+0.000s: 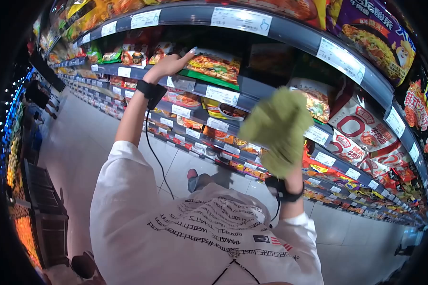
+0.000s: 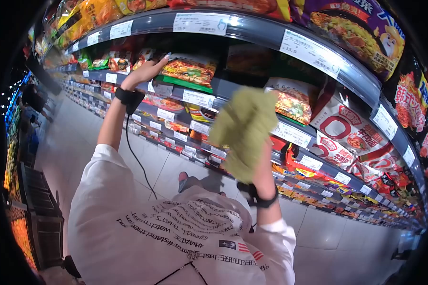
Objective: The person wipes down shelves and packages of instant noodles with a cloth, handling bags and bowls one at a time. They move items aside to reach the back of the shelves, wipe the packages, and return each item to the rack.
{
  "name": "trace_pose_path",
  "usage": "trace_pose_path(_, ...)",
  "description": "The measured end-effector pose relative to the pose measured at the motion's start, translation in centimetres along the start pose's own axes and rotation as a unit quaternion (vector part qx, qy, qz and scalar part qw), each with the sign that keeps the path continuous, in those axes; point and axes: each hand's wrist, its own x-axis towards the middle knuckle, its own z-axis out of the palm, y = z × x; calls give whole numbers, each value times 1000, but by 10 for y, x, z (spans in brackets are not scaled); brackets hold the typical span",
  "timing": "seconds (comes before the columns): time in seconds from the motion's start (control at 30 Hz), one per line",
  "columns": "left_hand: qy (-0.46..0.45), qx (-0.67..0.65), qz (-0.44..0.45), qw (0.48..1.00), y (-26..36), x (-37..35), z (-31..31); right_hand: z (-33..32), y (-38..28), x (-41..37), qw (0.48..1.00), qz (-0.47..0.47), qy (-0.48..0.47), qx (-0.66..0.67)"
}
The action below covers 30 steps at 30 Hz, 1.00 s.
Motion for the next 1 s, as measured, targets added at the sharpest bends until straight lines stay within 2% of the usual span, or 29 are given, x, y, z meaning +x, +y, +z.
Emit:
trace_pose_path(0.03,43,-22,39,998,8,-13,2,31,-26,28,956,-116,-72,-260)
trace_pose_path(0.07,11,-82,41,996,14,-21,4,40,-14,66,833,-298,-141,-445)
trace_pose_path(0.1,-20,-141,45,989,16,-25,3,63,-4,86,797,-271,-102,-530)
trace_pose_path(0.13,-56,-141,31,988,4,-13,8,80,11,105,748,-323,-73,-575)
trace_pose_path(0.17,-130,-164,36,977,12,-21,4,92,23,114,746,-312,-82,-583)
trace_pose_path(0.23,-112,-201,88,969,-12,-6,22,103,35,121,668,-304,-57,-676)
trace_pose_path(0.27,-45,-299,125,945,9,-32,21,106,36,122,669,-310,-59,-673)
trace_pose_path(0.3,2,-367,184,912,0,-22,35,106,37,121,662,-324,-44,-674)
trace_pose_path(0.37,26,-402,208,891,15,-41,34,100,43,123,654,-341,-32,-675)
trace_pose_path(0.4,32,-357,213,909,0,-27,43,94,49,125,653,-373,-20,-658)
trace_pose_path(0.43,33,-359,210,909,3,-37,41,89,53,125,652,-404,-7,-642)
trace_pose_path(0.47,16,-469,176,865,11,-58,37,90,43,118,697,-403,5,-593)
trace_pose_path(0.5,-1,-572,138,809,17,-76,41,87,42,112,698,-400,2,-594)
trace_pose_path(0.53,62,-616,96,780,17,-85,58,83,41,109,709,-412,17,-572)
trace_pose_path(0.6,41,-639,62,766,19,-112,88,76,32,100,712,-445,37,-542)
trace_pose_path(0.63,0,-689,30,724,25,-127,96,69,26,88,683,-478,25,-552)
trace_pose_path(0.7,-74,-793,63,601,47,-156,92,60,20,56,637,-529,-38,-560)
trace_pose_path(0.77,-147,-873,37,464,48,-175,102,48,24,16,638,-512,-177,-548)
trace_pose_path(0.83,-125,-873,37,470,43,-184,117,49,25,-15,629,-428,-221,-610)
trace_pose_path(0.87,-120,-862,63,489,41,-188,124,52,23,-20,629,-426,-225,-611)
trace_pose_path(0.9,-116,-849,89,508,39,-191,129,56,18,-25,646,-363,-250,-623)
trace_pose_path(0.93,-147,-840,142,503,35,-193,133,59,11,-29,661,-295,-274,-633)
trace_pose_path(0.97,-149,-841,136,501,34,-197,136,61,7,-29,663,-289,-276,-634)
trace_pose_path(1.0,-147,-850,72,500,35,-200,138,63,4,-24,680,-250,-297,-622)
